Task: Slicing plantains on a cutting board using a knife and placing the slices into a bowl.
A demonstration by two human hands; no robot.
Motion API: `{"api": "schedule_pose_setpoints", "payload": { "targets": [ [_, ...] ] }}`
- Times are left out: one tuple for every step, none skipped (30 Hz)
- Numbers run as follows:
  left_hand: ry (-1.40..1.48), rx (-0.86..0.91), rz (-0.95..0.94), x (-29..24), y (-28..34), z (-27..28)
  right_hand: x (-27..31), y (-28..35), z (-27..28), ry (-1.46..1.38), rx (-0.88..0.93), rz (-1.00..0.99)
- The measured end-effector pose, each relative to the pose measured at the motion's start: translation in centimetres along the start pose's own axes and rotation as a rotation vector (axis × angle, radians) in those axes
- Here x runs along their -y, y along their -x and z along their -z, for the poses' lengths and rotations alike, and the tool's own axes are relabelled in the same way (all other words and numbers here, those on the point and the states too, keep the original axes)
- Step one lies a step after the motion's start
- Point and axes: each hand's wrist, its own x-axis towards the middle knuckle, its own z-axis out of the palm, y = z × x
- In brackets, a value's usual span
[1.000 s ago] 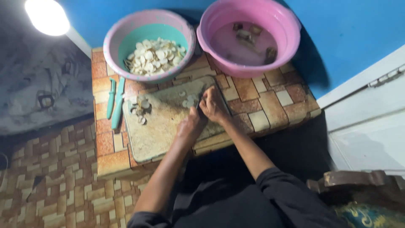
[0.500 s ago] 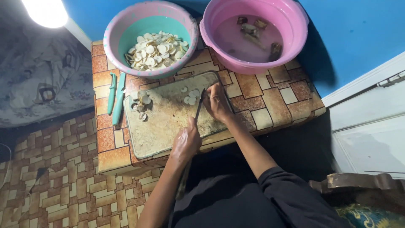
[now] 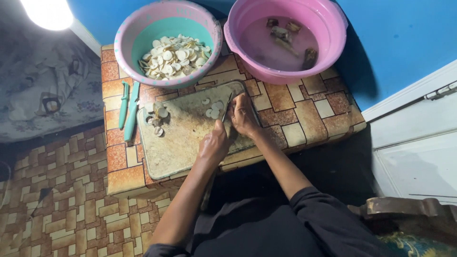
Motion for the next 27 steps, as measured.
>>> {"api": "schedule_pose_setpoints", "payload": {
  "targets": [
    [-0.002, -0.002, 0.003, 0.5, -0.7, -0.7, -0.3, -0.1, -0.2, -0.003, 0.0, 0.002],
    [0.009, -0.002, 0.021, 0.9, -1.4, -1.6, -0.5, -0.1, -0.3, 0.011, 0.001, 0.005],
    [0.02, -0.003, 0.04, 1.4, -2.0, -2.4, -0.8, 0.0, -0.5, 0.024, 0.002, 0.008],
    [0.024, -0.003, 0.041, 0.4, -1.4, -1.5, -0.9, 0.2, -0.8, 0.026, 0.005, 0.01],
    [-0.003, -0.013, 0.032, -0.7, -0.8, -0.5, -1.1, 0.4, -1.0, 0.034, 0.001, 0.033],
    [-0.034, -0.033, 0.01, -1.9, -0.8, 1.0, -1.4, -0.3, -0.9, 0.048, -0.018, 0.061],
    [-0.035, -0.044, 0.0, -1.8, -1.3, 0.7, -2.1, -0.7, -1.0, 0.056, -0.03, 0.068],
    [-0.028, -0.047, -0.006, -1.4, -1.4, 0.2, -2.5, -0.5, -1.5, 0.035, -0.018, 0.072],
    [-0.022, -0.05, -0.011, -1.1, -1.6, -0.3, -3.1, -0.5, -2.0, 0.014, -0.006, 0.077],
    [-0.023, -0.047, -0.014, -0.3, -1.3, -0.6, -2.9, 0.0, -1.5, 0.015, -0.008, 0.073],
    [-0.045, -0.044, 0.007, 0.4, -1.1, -0.8, -2.7, 0.3, -0.9, -0.039, 0.025, 0.081],
    [-0.07, -0.053, 0.024, 1.0, -1.2, -0.5, -2.4, -0.1, -0.2, -0.09, 0.05, 0.097],
    [-0.075, -0.06, 0.017, 0.4, -1.0, 0.1, -1.8, -0.1, 0.6, -0.088, 0.039, 0.101],
    [-0.161, -0.033, 0.02, 0.1, -0.4, 0.3, -1.1, 0.4, 1.1, -0.103, 0.022, 0.014],
    [-0.248, -0.005, 0.022, -0.1, 0.1, 0.5, -0.4, 0.8, 1.5, -0.118, 0.005, -0.073],
    [-0.251, -0.004, 0.023, 0.3, -0.2, -0.1, -0.5, 0.8, 1.4, -0.121, 0.004, -0.074],
    [-0.221, -0.008, 0.025, 0.7, -0.5, -0.7, -0.6, 0.8, 1.3, -0.114, -0.005, -0.137],
    [-0.19, -0.012, 0.028, 1.1, -0.8, -1.3, -0.8, 0.9, 1.3, -0.105, -0.012, -0.199],
    [-0.19, -0.011, 0.029, 0.4, 0.3, -0.3, -0.7, 0.9, 1.1, -0.106, -0.011, -0.2],
    [-0.114, -0.014, 0.04, -0.4, 1.3, 0.7, -0.7, 0.8, 0.9, -0.111, -0.021, -0.228],
    [-0.037, -0.017, 0.05, -1.1, 2.3, 1.7, -0.7, 0.7, 0.7, -0.117, -0.031, -0.256],
    [-0.035, -0.016, 0.052, -0.2, 2.2, 0.7, -0.8, 0.7, 0.5, -0.117, -0.028, -0.256],
    [-0.063, -0.014, 0.036, 0.7, 2.1, -0.3, -0.9, 0.6, 0.3, -0.119, -0.031, -0.274],
    [-0.09, -0.011, 0.021, 1.6, 2.1, -1.3, -0.9, 0.7, 0.1, -0.121, -0.031, -0.292],
    [-0.087, -0.008, 0.024, 1.8, 2.3, -1.6, -1.1, 0.7, 0.0, -0.12, -0.026, -0.293],
    [-0.122, -0.026, 0.011, 2.0, 2.5, -1.8, -1.3, 0.6, -0.2, -0.133, -0.034, -0.269],
    [-0.158, -0.043, -0.003, 2.2, 2.6, -2.0, -1.5, 0.4, -0.4, -0.147, -0.041, -0.246]
  ]
}}
